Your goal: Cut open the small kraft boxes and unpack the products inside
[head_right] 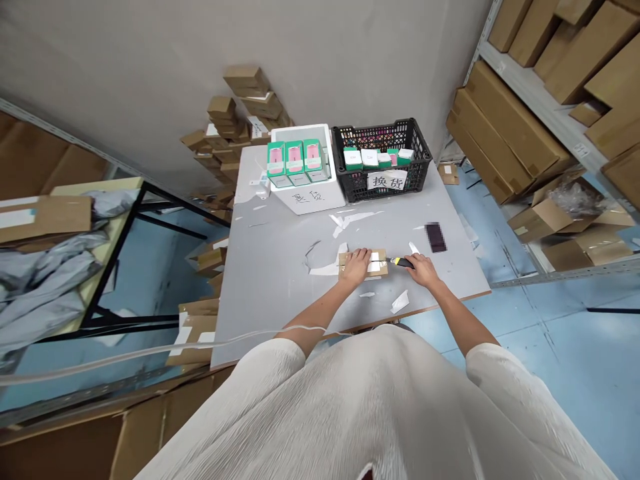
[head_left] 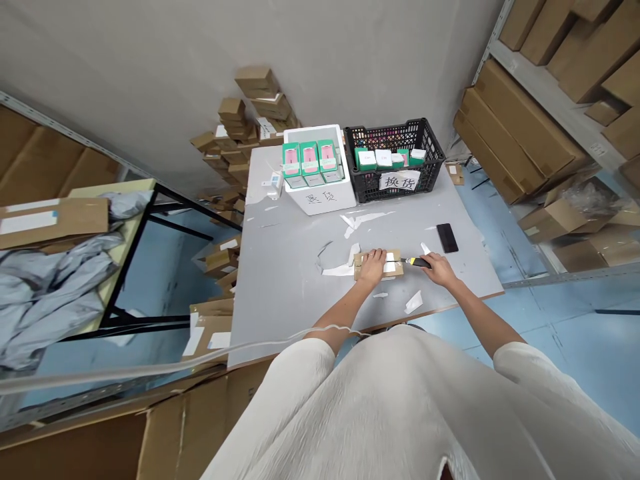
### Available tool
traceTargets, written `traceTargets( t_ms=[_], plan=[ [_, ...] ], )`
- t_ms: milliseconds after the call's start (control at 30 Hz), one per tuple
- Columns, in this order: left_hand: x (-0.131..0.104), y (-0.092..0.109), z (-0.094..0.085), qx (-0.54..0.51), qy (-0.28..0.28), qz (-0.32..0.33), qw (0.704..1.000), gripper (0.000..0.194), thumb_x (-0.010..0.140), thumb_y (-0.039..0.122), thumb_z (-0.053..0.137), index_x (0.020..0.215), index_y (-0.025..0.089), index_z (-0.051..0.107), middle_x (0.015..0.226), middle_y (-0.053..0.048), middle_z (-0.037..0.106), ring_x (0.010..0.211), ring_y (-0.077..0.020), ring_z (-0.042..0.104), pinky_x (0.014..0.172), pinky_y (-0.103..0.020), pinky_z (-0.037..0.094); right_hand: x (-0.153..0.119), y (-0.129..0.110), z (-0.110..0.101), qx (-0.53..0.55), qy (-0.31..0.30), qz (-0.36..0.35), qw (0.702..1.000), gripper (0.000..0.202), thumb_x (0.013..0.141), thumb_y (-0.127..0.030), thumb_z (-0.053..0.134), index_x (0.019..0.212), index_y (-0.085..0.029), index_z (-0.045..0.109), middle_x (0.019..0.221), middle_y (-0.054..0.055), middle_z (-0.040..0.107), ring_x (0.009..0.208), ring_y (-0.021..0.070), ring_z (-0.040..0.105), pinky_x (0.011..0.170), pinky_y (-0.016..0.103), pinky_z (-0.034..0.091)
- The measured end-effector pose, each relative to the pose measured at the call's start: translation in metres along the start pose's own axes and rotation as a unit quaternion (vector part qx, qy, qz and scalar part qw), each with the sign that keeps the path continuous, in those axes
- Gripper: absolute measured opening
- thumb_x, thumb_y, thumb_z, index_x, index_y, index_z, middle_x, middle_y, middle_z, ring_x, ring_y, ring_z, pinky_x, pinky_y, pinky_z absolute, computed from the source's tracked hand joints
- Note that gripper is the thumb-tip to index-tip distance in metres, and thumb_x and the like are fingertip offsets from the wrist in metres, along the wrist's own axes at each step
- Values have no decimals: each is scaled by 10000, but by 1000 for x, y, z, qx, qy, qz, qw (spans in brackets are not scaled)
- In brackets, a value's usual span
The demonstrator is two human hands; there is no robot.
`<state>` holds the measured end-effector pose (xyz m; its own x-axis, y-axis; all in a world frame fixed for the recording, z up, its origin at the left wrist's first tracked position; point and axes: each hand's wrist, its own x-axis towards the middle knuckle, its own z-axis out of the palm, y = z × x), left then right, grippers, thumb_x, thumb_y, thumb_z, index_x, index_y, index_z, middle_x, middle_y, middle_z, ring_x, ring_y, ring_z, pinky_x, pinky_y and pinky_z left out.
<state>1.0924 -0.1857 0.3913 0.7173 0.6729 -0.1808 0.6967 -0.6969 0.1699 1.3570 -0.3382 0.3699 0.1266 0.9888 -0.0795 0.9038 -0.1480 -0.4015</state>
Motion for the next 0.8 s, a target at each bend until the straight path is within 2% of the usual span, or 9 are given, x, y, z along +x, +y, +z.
traceTargets(
  t_ms=[233,367,500,633,733,800],
  plan=[
    [-2,-4,7,-5,10,4,1000,690,985,55,443,1651,238,443,1642,-139,522,1523,-312,437,1247,-496,366,15,-5,4,3,-21,-25,999,412,1063,-357,576,1447,-253,683,1328,140,705,1248,338,629,1008,426,475],
    [-2,-5,8,-11,15,4,1000,645,998,66,435,1620,225,488,1630,-145,536,1517,-317,450,1243,-495,377,15,-3,0,-1,-16,-25,1000,410,1051,-346,580,1435,-253,688,1305,145,704,1210,338,634,987,427,486],
    [-1,-3,10,-34,27,-9,999,586,1033,162,469,1615,225,499,1626,-156,537,1523,-327,451,1257,-497,372,13,6,-3,-2,-10,-22,1000,418,1036,-347,585,1429,-245,688,1327,152,691,1210,347,628,993,445,501],
    [-14,-7,17,-61,31,-28,997,572,1064,315,496,1626,207,489,1733,-152,426,1576,-333,407,1295,-501,330,13,25,0,41,11,-12,999,442,1025,-378,576,1424,-227,689,1284,155,695,1200,354,639,1006,460,528],
    [-34,-15,20,-64,26,-58,996,715,1019,486,609,1666,230,446,1772,-163,370,1626,-382,338,1315,-552,279,19,39,10,107,39,18,993,475,1036,-433,546,1445,-222,667,1256,141,695,1176,336,658,1019,463,549],
    [-47,-19,18,-57,10,-63,996,797,982,512,667,1689,248,413,1786,-171,345,1646,-402,296,1318,-571,254,29,40,19,144,47,36,988,507,1040,-487,537,1452,-214,653,1272,139,688,1190,327,663,1031,463,554]
  ],
)
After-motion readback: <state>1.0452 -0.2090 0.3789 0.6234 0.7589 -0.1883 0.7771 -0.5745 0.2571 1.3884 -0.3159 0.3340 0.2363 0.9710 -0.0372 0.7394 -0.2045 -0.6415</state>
